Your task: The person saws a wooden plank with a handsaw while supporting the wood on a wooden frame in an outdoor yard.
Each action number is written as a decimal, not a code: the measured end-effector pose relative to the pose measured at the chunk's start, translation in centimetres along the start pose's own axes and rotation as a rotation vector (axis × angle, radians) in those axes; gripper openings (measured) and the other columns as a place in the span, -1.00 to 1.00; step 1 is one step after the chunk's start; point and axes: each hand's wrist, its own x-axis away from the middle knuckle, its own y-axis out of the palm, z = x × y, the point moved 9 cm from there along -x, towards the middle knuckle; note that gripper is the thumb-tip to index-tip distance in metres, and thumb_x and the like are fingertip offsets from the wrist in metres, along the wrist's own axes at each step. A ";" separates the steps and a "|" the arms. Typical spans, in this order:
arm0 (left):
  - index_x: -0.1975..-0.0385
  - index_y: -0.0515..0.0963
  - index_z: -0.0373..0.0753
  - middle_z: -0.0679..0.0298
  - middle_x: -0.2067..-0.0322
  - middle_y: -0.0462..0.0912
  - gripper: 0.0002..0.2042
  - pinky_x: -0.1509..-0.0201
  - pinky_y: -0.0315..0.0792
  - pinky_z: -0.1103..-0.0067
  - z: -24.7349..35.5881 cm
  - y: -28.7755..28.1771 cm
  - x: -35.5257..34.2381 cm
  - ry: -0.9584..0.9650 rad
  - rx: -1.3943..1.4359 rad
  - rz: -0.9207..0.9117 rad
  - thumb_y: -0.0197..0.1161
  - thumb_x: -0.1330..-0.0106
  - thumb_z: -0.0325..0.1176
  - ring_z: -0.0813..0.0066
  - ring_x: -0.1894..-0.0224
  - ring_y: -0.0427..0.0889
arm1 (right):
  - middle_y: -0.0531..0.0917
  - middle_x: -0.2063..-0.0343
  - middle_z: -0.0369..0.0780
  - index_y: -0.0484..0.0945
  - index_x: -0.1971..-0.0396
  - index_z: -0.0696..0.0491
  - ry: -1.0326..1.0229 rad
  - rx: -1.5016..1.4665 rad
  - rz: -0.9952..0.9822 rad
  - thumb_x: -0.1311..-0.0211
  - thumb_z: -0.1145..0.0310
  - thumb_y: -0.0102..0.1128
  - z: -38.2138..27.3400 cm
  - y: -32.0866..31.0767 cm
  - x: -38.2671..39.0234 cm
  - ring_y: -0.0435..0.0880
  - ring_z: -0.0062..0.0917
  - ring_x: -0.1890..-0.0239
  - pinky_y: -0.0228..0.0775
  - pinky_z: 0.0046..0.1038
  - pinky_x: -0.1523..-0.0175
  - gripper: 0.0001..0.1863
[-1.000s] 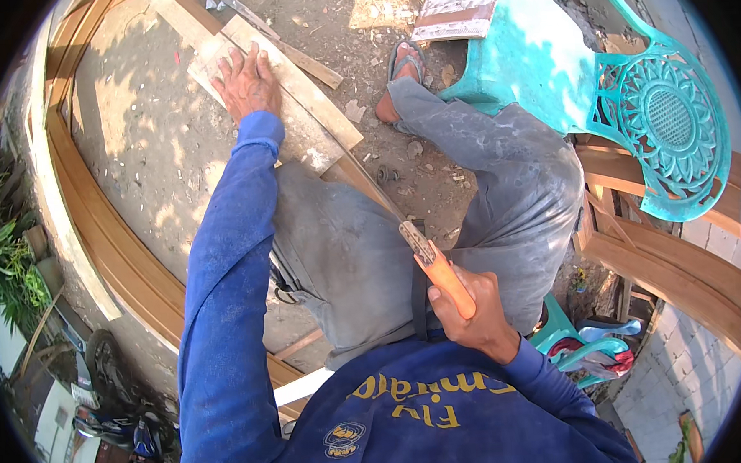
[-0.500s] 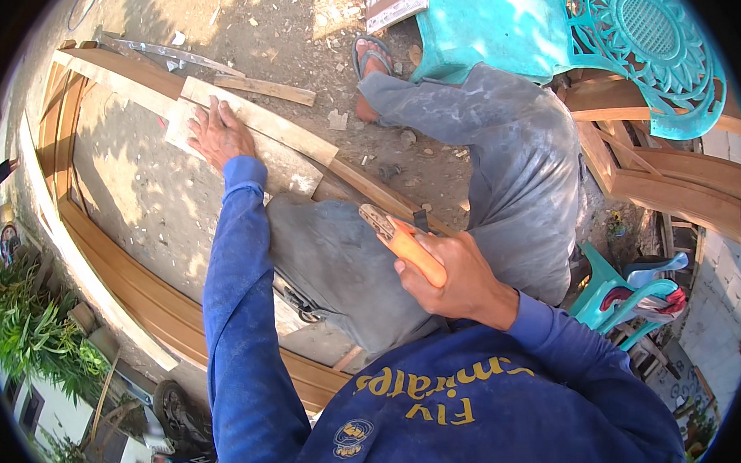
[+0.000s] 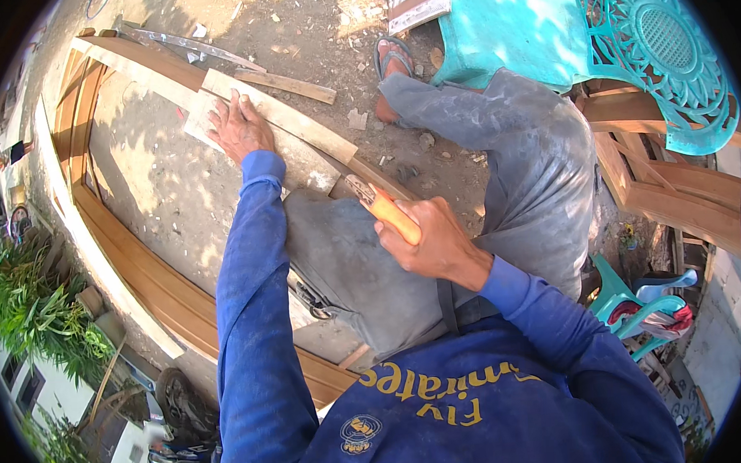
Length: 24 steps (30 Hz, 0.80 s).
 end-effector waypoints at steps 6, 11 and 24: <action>-0.30 0.63 -0.01 0.05 -0.46 0.42 -0.59 -0.68 -0.13 0.02 -2.1 -1.2 -0.3 -0.023 -0.029 0.011 0.05 -0.60 -0.07 -0.10 -0.57 0.22 | 0.64 0.60 0.01 0.68 0.38 0.19 0.013 -0.020 -0.025 -0.23 0.24 0.33 -2.1 -1.6 4.2 0.68 0.00 0.52 0.49 -0.10 0.37 -0.73; -0.30 0.63 0.00 0.05 -0.47 0.41 -0.58 -0.68 -0.12 0.06 -1.5 -1.7 -0.5 -0.018 0.006 0.024 0.04 -0.60 -0.05 -0.09 -0.58 0.21 | 0.67 0.58 -0.01 0.69 0.38 0.20 0.017 -0.053 0.003 -0.21 0.25 0.35 -2.4 -3.2 5.8 0.68 0.00 0.53 0.52 -0.12 0.38 -0.73; -0.32 0.62 0.00 0.01 -0.46 0.41 -0.59 -0.69 -0.12 0.06 -1.3 -1.5 -0.3 -0.030 0.012 0.013 0.01 -0.63 -0.06 -0.09 -0.58 0.19 | 0.58 0.63 -0.04 0.68 -0.07 0.22 -0.046 -0.027 -0.024 -0.24 0.40 0.30 -3.3 -4.5 7.7 0.64 -0.14 0.60 0.46 -0.29 0.42 -0.59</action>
